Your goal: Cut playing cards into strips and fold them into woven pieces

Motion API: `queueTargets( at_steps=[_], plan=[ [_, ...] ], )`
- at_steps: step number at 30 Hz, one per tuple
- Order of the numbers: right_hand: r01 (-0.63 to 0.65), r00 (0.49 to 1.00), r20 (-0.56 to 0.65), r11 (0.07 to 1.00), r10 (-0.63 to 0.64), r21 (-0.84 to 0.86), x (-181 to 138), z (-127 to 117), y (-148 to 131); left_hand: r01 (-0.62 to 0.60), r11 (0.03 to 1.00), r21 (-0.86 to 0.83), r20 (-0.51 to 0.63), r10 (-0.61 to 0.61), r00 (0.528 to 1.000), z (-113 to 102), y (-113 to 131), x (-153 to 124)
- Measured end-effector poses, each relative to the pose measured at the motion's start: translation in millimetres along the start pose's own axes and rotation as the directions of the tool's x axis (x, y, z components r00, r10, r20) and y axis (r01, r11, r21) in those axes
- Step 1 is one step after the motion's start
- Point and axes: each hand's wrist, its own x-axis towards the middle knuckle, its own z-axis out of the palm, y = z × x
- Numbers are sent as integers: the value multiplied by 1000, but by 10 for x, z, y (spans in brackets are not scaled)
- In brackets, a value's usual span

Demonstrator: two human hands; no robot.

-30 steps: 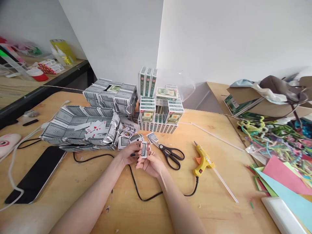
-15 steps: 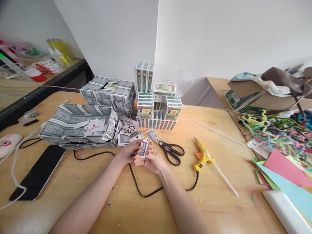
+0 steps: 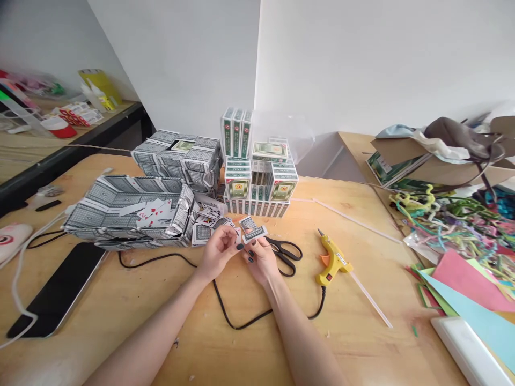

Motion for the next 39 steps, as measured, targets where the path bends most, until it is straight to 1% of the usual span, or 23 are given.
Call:
queueTargets(
  at_steps=[2, 5, 7, 10, 12, 15, 17, 20, 25, 28, 30, 31, 33, 36, 39],
  plan=[
    [-11, 1000, 8, 1000, 11, -16, 4, -11, 17, -2, 997, 78, 61, -3, 998, 31, -16, -23],
    [-23, 999, 43, 1000, 24, -18, 11, -20, 39, -14, 990, 138, 94, 1, 996, 56, -18, -25],
    [-19, 998, 51, 999, 21, -31, 10, -14, 41, -2, 992, 127, 113, -13, 993, 54, -7, -15],
    [-26, 998, 53, 998, 29, -61, -6, 21, 23, 42, 997, 61, 137, -50, 989, 35, 15, 1],
    [-23, 998, 49, 998, 26, -58, -25, 55, 9, 43, 999, 31, 112, -46, 993, 25, 24, 6],
    [-2, 1000, 17, 998, 4, -65, -50, 98, 5, 35, 999, 33, 59, -37, 998, 23, 22, 5],
    [8, 1000, -4, 994, -8, -107, -60, 111, 13, 37, 998, 42, 31, -38, 999, 28, 14, 5],
    [37, 999, -4, 983, -38, -177, -64, 111, 27, 30, 999, 39, -33, -29, 999, 24, -2, 19],
    [108, 992, -39, 970, -119, -217, -51, 100, 48, 40, 999, -29, -153, -44, 987, -9, -24, 76],
    [107, 994, -2, 962, -111, -250, -40, 91, 67, 46, 997, -69, -196, -59, 979, -25, -30, 112],
    [71, 997, 57, 951, -56, -300, -39, 89, 78, 66, 991, -114, -203, -88, 975, -33, -27, 132],
    [44, 996, 88, 946, -17, -321, -42, 90, 81, 86, 985, -152, -194, -115, 974, -37, -22, 140],
    [-10, 987, 145, 944, 62, -331, -51, 98, 79, 152, 956, -252, -135, -190, 972, -48, -10, 149],
    [-67, 967, 216, 952, 136, -298, -68, 107, 66, 279, 868, -410, 38, -290, 956, -70, 12, 146],
    [-112, 953, 245, 958, 179, -262, -80, 97, 54, 356, 783, -510, 204, -292, 934, -95, 26, 135]
  ],
)
